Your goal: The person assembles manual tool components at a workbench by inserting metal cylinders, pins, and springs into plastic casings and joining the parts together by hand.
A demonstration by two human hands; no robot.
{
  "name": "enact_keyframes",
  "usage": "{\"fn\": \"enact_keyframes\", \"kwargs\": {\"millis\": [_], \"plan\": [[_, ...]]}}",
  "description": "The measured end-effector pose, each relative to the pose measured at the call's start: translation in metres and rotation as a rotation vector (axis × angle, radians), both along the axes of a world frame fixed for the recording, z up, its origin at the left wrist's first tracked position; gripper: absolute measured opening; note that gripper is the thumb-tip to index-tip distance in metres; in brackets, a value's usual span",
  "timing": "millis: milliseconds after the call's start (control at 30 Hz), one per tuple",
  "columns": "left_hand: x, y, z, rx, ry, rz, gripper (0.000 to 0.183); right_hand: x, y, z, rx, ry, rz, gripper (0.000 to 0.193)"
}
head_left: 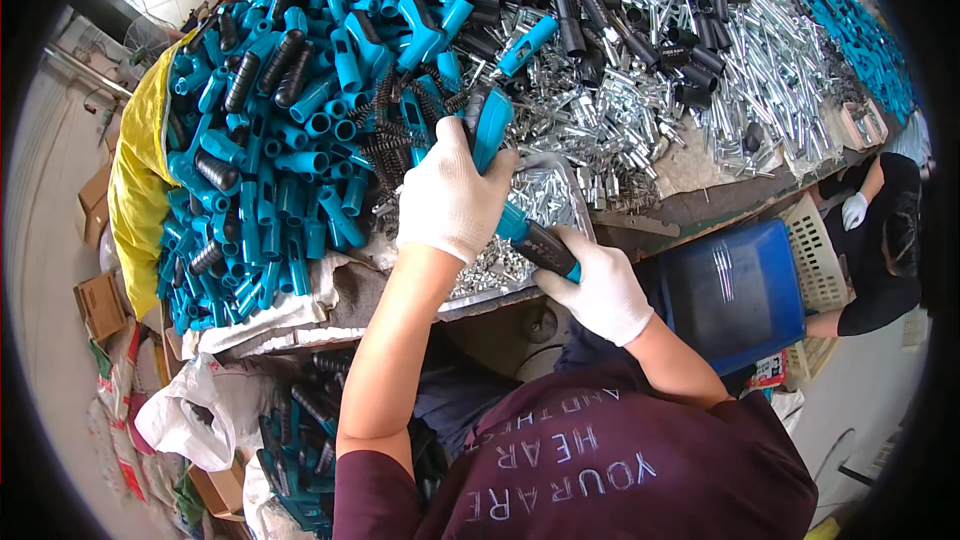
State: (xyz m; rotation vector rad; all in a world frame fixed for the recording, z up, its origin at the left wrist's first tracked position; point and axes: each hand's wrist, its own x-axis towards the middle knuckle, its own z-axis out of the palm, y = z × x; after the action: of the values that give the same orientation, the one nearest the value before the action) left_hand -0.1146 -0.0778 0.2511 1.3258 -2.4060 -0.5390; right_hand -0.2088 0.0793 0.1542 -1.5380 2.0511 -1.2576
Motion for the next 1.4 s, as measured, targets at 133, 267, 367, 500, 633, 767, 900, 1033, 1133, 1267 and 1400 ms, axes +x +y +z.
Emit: {"fn": "enact_keyframes", "kwargs": {"millis": [133, 267, 367, 500, 633, 767, 900, 1033, 1133, 1267, 1400], "plan": [[0.008, 0.002, -0.004, -0.049, 0.335, -0.208, 0.043, -0.007, 0.002, 0.005, 0.139, -0.714, 0.299, 0.033], [0.016, 0.004, -0.015, 0.190, 0.762, -0.225, 0.039, -0.002, 0.007, 0.023, 0.417, -1.501, 0.497, 0.026], [0.015, 0.007, -0.006, 0.077, 0.675, -0.172, 0.029, 0.002, 0.005, 0.024, 0.417, -1.468, 0.504, 0.026], [0.008, 0.010, 0.009, -0.003, 0.294, 0.034, 0.035, 0.004, -0.007, 0.012, 0.088, -0.537, 0.275, 0.031], [0.013, -0.007, -0.004, 0.053, 0.067, 0.147, 0.045, 0.007, -0.013, 0.005, -0.011, -0.011, 0.046, 0.038], [0.016, -0.005, -0.013, 0.168, 0.364, -0.074, 0.036, 0.001, -0.011, 0.002, 0.127, -0.720, 0.306, 0.032], [0.009, 0.012, -0.033, 0.863, 1.496, -0.802, 0.056, 0.007, 0.005, 0.007, 0.241, -1.608, 0.924, 0.082], [0.026, 0.016, 0.005, 1.436, 1.297, -0.775, 0.100, -0.015, 0.007, -0.003, 0.303, -1.384, 1.053, 0.060], [0.041, -0.011, 0.009, 0.852, 0.885, -0.827, 0.093, -0.033, 0.015, 0.005, 0.540, -1.077, 0.603, 0.028], [0.028, -0.024, 0.010, 0.824, 0.839, -0.444, 0.062, -0.036, 0.032, 0.013, 0.102, -1.509, 0.769, 0.035], [0.022, -0.014, 0.017, 0.751, 0.689, -0.544, 0.053, -0.013, 0.016, 0.007, 0.617, -0.984, 0.580, 0.037]]}}
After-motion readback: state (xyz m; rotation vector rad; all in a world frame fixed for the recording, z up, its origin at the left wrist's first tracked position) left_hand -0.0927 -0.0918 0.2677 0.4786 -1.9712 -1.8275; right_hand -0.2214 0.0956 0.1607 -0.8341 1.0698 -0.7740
